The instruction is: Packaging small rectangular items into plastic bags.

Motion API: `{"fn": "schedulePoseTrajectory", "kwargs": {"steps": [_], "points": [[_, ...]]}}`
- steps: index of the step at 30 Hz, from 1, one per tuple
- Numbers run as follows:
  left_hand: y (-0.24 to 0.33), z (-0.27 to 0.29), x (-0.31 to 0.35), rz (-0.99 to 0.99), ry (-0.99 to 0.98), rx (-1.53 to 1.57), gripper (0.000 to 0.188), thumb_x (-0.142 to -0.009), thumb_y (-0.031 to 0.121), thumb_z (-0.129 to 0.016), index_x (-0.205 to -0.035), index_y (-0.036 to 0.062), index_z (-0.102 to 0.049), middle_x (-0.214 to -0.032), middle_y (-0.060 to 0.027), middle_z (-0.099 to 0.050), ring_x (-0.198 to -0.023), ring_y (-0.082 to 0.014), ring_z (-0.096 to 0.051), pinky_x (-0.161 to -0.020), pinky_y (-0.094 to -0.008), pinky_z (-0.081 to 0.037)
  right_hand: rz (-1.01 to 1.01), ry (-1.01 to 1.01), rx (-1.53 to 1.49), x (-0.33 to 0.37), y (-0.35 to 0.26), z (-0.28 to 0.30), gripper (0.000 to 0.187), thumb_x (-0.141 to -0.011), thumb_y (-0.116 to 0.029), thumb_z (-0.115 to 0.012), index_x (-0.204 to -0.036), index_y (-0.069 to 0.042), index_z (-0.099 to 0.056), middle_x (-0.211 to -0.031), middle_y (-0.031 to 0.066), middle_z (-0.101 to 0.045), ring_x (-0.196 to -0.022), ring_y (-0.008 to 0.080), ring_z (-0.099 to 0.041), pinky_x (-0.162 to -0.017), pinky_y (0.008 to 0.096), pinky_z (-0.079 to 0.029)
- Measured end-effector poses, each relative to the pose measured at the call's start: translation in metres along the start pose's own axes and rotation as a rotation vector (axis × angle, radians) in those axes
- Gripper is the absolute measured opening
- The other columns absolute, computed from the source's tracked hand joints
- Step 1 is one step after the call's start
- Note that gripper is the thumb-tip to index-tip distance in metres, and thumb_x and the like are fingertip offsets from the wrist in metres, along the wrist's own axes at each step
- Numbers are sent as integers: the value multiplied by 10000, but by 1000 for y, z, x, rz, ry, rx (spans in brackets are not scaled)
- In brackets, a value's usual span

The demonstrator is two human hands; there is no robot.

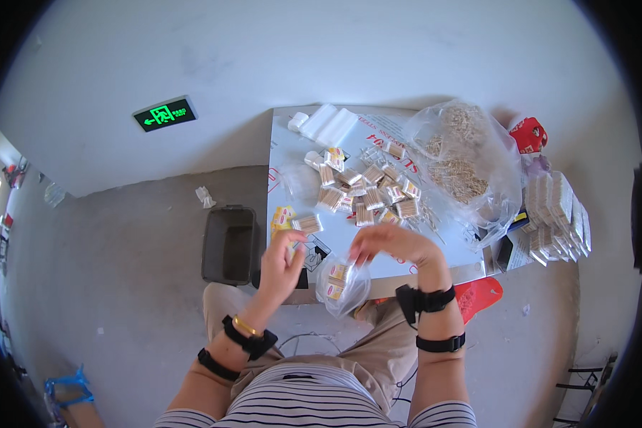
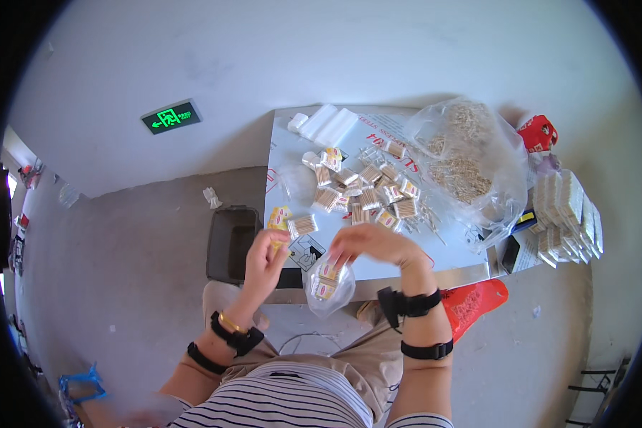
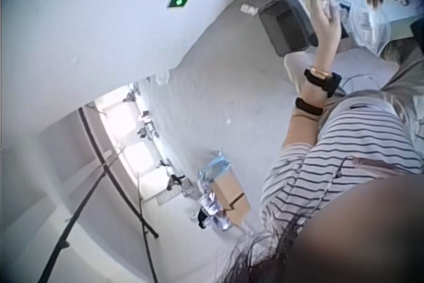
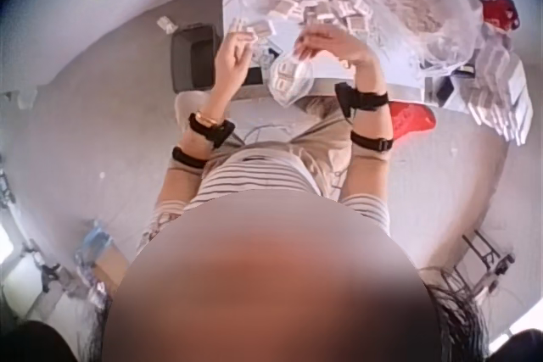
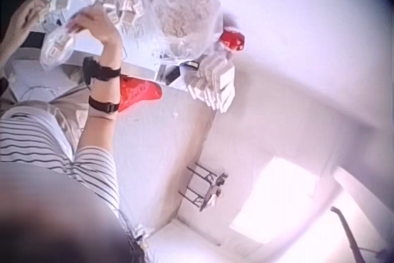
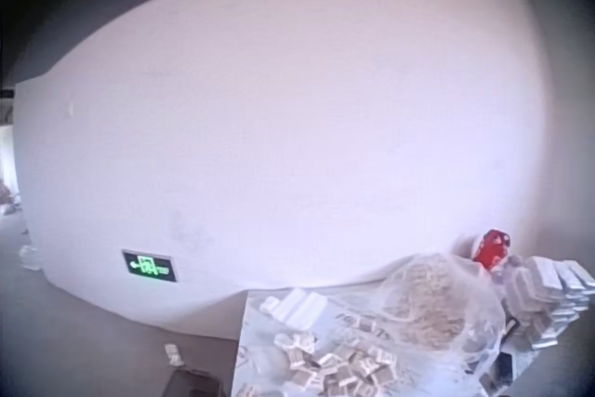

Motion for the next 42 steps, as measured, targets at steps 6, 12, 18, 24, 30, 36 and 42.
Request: {"fn": "schedulePoseTrajectory", "kwargs": {"steps": [6,12,18,24,30,36,42], "points": [[-115,-60,-41,-94,-113,-677,497,-749,146,-708,-1189,66,-492,-1253,-114,-516,-1097,-275,-529,-939,-434,-421,-48,762,857,-64,103,66,303,-822,-130,-641,-1115,-61,-611,-1155,120,-614,-1051,281,-598,-881,381,-495],[-155,-97,-56,-138,-208,-929,664,-715,178,-707,-1309,60,-435,-1219,-114,-516,-1188,-283,-469,-1029,-466,-325,231,668,1462,-138,132,73,545,-731,-73,-670,-1258,-108,-535,-1284,51,-522,-1281,266,-411,-1077,411,-334],[-152,-102,-74,-95,-329,-855,578,-727,125,-672,-1265,47,-475,-1099,-104,-594,-1078,-278,-547,-997,-434,-351,324,643,1494,-159,130,80,271,-793,-96,-590,-1064,-97,-603,-1186,42,-571,-1211,248,-471,-1059,429,-331],[-118,-60,-83,397,-270,209,345,-855,236,-683,-1107,20,-588,-811,-56,-664,-746,-167,-652,-692,-285,-489,181,917,560,-105,78,89,123,-920,-139,-553,-966,-32,-592,-837,96,-640,-677,262,-613,-604,343,-510],[-55,-21,-58,531,-354,615,319,-921,321,-642,-1058,34,-628,-849,-15,-654,-719,-66,-586,-569,-216,-450,210,669,-241,-29,30,43,287,-982,-242,-532,-1139,-9,-591,-920,37,-644,-713,100,-584,-636,252,-492],[7,5,-37,426,-417,587,384,-891,339,-684,-1122,46,-593,-841,18,-617,-680,-37,-521,-586,-187,-431,327,544,-135,14,-4,-22,299,-925,-200,-643,-1154,-13,-607,-1008,7,-643,-934,78,-566,-863,252,-445],[49,3,-6,172,-403,612,380,-891,276,-688,-1160,38,-561,-995,-33,-624,-809,-78,-574,-659,-223,-460,325,491,28,34,-11,-76,275,-905,-180,-665,-1107,2,-624,-936,-17,-645,-868,64,-562,-763,251,-457]]}}
Point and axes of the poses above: each hand's wrist, its own x-axis away from the middle knuckle, its own z-axis out of the back of the hand, y = z × x, the point moved 2 cm from there along -x, towards the middle knuckle
